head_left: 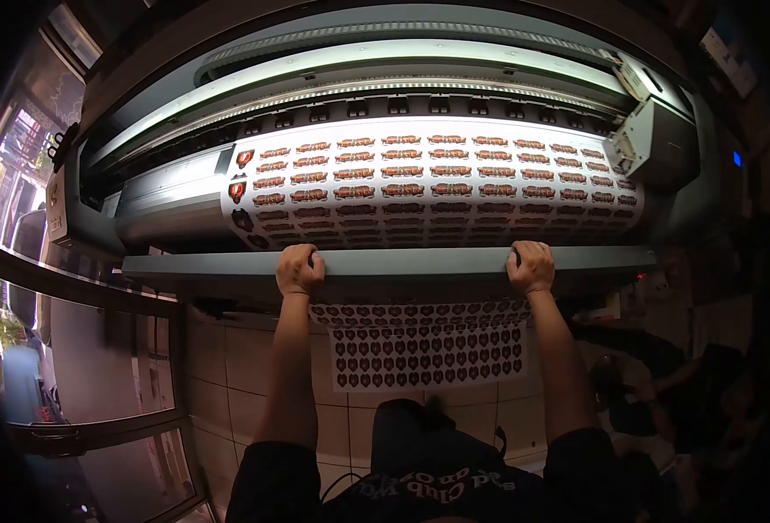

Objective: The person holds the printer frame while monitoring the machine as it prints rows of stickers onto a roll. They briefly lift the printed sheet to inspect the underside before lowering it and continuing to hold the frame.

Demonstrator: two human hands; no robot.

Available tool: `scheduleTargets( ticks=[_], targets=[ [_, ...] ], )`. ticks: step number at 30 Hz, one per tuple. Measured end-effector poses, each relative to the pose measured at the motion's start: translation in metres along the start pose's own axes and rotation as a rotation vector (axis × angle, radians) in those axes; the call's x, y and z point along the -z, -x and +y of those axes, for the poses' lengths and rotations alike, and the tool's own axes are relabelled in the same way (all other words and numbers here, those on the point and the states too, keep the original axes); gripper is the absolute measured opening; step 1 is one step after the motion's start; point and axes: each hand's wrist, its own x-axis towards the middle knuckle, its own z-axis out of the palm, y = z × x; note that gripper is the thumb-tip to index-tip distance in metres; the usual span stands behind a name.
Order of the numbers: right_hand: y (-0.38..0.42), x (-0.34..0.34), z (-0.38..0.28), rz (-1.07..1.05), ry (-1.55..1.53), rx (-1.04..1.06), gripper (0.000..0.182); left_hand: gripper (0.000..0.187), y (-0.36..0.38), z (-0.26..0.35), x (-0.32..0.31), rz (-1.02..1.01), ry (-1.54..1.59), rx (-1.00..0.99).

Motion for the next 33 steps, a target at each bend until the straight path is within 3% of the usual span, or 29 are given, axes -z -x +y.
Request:
scheduleTargets(
  ticks=[16, 23, 31, 33],
  targets=[
    [-0.002, 0.001, 0.000, 0.016, -0.014, -0.008, 0.021, 0.021, -0.004, 0.003, 0.004, -0.082, -0.029, 0.021],
    [-0.002, 0.001, -0.001, 0.016, 0.012, 0.002, 0.021, 0.021, -0.004, 0.002, 0.001, -0.028, -0.023, -0.007],
    [0.000, -0.005, 0.002, 0.032, 0.010, 0.011, 0.023, 0.031, -0.012, -0.019, -0.007, -0.221, -0.153, -0.046],
    [0.001, -0.006, 0.002, 0.042, 0.017, 0.005, 0.023, 0.037, -0.017, -0.018, -0.003, -0.372, -0.100, -0.015]
  ],
)
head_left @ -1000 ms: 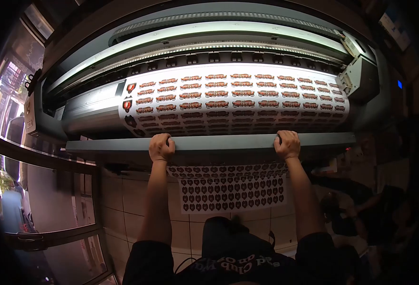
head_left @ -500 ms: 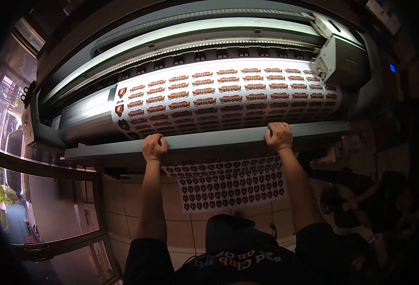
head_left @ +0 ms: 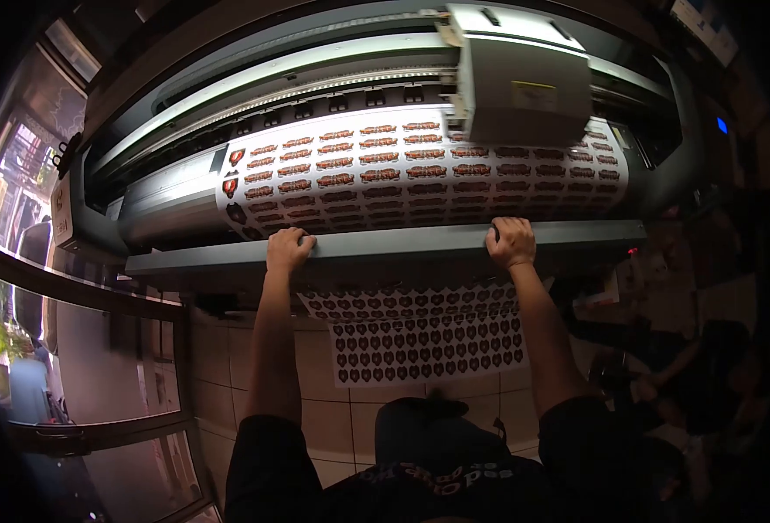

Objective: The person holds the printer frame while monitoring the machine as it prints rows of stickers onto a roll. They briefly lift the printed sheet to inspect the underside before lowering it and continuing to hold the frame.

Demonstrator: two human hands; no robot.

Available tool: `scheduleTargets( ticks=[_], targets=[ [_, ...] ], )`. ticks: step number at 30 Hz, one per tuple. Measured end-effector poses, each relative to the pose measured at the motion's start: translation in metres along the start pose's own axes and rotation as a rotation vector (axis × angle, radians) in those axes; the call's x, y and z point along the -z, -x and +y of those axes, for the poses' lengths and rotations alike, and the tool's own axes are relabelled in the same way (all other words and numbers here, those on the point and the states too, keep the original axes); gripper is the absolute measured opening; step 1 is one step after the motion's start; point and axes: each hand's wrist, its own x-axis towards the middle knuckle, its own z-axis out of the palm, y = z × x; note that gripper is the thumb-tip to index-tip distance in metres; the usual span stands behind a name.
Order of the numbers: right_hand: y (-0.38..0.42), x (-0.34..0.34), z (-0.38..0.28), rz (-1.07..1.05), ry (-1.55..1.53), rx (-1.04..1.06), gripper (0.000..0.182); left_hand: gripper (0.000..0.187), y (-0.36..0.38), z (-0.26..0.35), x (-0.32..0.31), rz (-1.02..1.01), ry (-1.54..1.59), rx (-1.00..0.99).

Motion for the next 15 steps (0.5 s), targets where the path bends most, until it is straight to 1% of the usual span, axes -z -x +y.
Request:
scheduleTargets(
  ticks=[1, 2, 3, 4, 5, 6, 7, 9, 11, 12, 14, 15],
  targets=[
    [-0.001, 0.001, 0.000, 0.004, 0.010, 0.005, 0.023, 0.037, -0.003, 0.002, 0.002, -0.001, -0.001, -0.008],
    [0.000, 0.003, 0.000, 0.008, 0.011, -0.001, 0.023, 0.043, -0.007, 0.002, 0.006, -0.103, 0.010, 0.029],
    [0.000, 0.004, 0.000, -0.037, 0.007, -0.018, 0.025, 0.050, -0.009, 0.004, 0.010, -0.203, 0.019, 0.067],
    [-0.001, 0.005, -0.001, -0.081, 0.003, -0.035, 0.028, 0.050, -0.008, 0.010, 0.009, -0.202, 0.015, 0.061],
    [-0.001, 0.002, 0.000, -0.002, 0.020, 0.005, 0.023, 0.055, -0.006, 0.022, 0.002, -0.144, -0.094, 0.094],
    [0.000, 0.000, 0.001, 0.000, 0.022, 0.003, 0.023, 0.060, -0.004, 0.039, -0.004, -0.086, -0.200, 0.128],
    [0.000, -0.001, 0.000, 0.016, 0.016, 0.002, 0.023, 0.065, -0.003, 0.062, -0.001, -0.083, -0.181, 0.158],
    [-0.001, 0.001, 0.000, 0.033, 0.010, 0.007, 0.022, 0.065, -0.006, 0.081, -0.006, -0.113, -0.142, 0.159],
    [-0.001, 0.003, -0.001, -0.048, 0.008, -0.024, 0.025, 0.064, -0.010, 0.084, 0.000, -0.155, -0.098, 0.145],
    [-0.002, 0.003, -0.001, -0.050, 0.006, -0.020, 0.025, 0.064, -0.014, 0.084, 0.004, -0.155, -0.098, 0.149],
    [-0.002, 0.003, -0.001, 0.021, -0.003, 0.017, 0.021, 0.064, -0.021, 0.085, 0.010, -0.367, -0.079, 0.168],
    [-0.001, 0.002, -0.001, 0.020, -0.001, 0.015, 0.021, 0.064, -0.020, 0.085, 0.011, -0.370, -0.077, 0.166]
  ],
)
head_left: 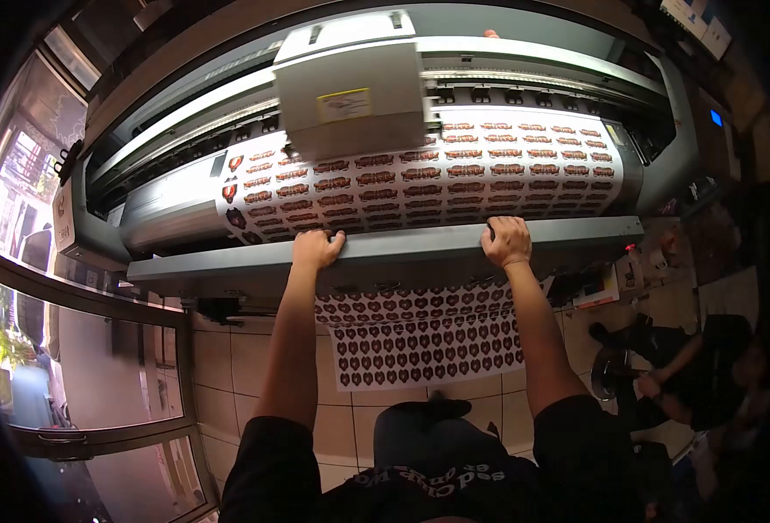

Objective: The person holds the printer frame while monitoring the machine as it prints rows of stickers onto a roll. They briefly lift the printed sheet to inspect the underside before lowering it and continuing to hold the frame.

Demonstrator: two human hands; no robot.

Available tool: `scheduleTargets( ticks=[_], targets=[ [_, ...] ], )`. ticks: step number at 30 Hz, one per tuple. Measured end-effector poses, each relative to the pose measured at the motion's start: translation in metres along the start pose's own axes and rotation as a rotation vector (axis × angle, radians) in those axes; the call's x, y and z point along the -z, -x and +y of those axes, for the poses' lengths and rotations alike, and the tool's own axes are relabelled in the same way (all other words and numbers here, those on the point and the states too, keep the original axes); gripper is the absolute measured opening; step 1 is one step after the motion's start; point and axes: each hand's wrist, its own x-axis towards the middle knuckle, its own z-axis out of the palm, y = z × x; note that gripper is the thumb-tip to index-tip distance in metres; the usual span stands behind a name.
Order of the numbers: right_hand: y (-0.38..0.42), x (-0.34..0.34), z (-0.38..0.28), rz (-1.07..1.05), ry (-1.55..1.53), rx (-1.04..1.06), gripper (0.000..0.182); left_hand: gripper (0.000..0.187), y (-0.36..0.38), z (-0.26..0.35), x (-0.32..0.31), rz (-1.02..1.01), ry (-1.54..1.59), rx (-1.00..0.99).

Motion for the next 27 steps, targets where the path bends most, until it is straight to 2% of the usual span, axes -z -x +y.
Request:
scheduleTargets(
  ticks=[6, 10, 12, 19, 25, 27],
  targets=[
    [-0.002, 0.001, -0.001, 0.003, -0.015, -0.017, 0.020, 0.061, 0.002, -0.005, -0.008, 0.196, 0.087, -0.049],
    [-0.002, 0.003, -0.002, 0.004, -0.010, -0.004, 0.020, 0.062, -0.001, -0.004, -0.006, 0.200, 0.053, -0.062],
    [-0.002, 0.002, -0.001, 0.006, -0.023, -0.008, 0.021, 0.064, 0.001, -0.002, 0.002, 0.068, 0.042, -0.062],
    [-0.004, 0.000, -0.001, -0.005, -0.027, -0.028, 0.023, 0.070, -0.004, -0.001, 0.007, -0.002, -0.001, -0.041],
    [-0.005, 0.005, -0.004, -0.022, -0.024, -0.012, 0.022, 0.071, -0.003, -0.002, 0.007, 0.057, 0.042, -0.064],
    [-0.005, 0.004, -0.003, 0.001, -0.024, -0.014, 0.021, 0.073, 0.000, 0.003, 0.014, -0.021, 0.052, -0.033]
  ],
)
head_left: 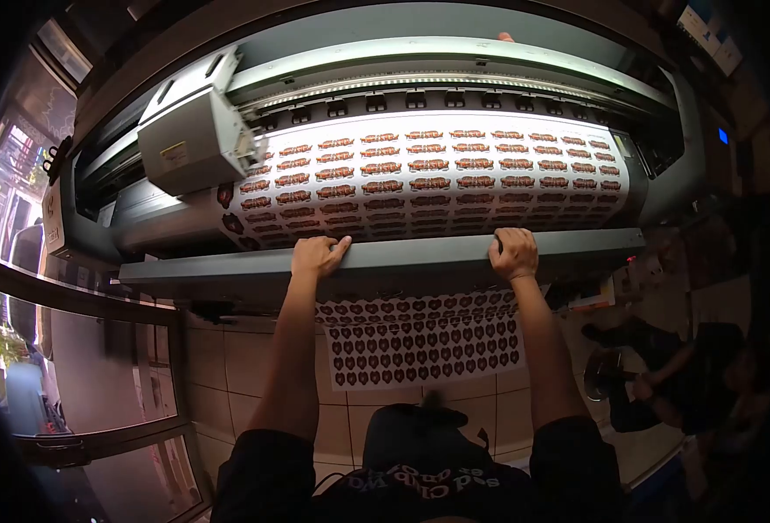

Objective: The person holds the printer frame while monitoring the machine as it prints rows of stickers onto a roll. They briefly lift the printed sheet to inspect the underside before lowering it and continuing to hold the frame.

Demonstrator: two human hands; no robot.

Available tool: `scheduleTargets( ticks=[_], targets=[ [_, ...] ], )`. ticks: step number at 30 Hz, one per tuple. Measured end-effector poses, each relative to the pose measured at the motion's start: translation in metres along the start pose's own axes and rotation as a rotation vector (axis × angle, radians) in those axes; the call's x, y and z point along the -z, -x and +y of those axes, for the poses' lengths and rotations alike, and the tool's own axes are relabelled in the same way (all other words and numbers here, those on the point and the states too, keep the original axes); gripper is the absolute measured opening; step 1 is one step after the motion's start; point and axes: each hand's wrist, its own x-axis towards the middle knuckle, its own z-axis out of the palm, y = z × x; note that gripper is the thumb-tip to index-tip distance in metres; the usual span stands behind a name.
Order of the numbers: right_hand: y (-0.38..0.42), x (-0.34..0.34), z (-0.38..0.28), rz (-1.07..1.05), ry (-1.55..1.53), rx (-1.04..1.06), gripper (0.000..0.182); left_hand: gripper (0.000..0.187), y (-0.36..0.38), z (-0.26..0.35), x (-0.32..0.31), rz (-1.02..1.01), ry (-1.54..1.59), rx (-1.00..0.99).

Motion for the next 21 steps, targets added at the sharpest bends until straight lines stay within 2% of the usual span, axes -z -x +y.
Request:
scheduleTargets(
  ticks=[12, 21],
  targets=[
    [0.0010, -0.0025, 0.0010, 0.004, 0.014, -0.003, 0.023, 0.079, -0.0015, -0.0056, -0.0055, 0.021, -0.005, -0.004],
    [-0.0010, 0.0019, -0.0017, -0.019, 0.022, -0.005, 0.026, 0.074, 0.0010, -0.0005, -0.0024, 0.019, 0.028, 0.058]
  ],
)
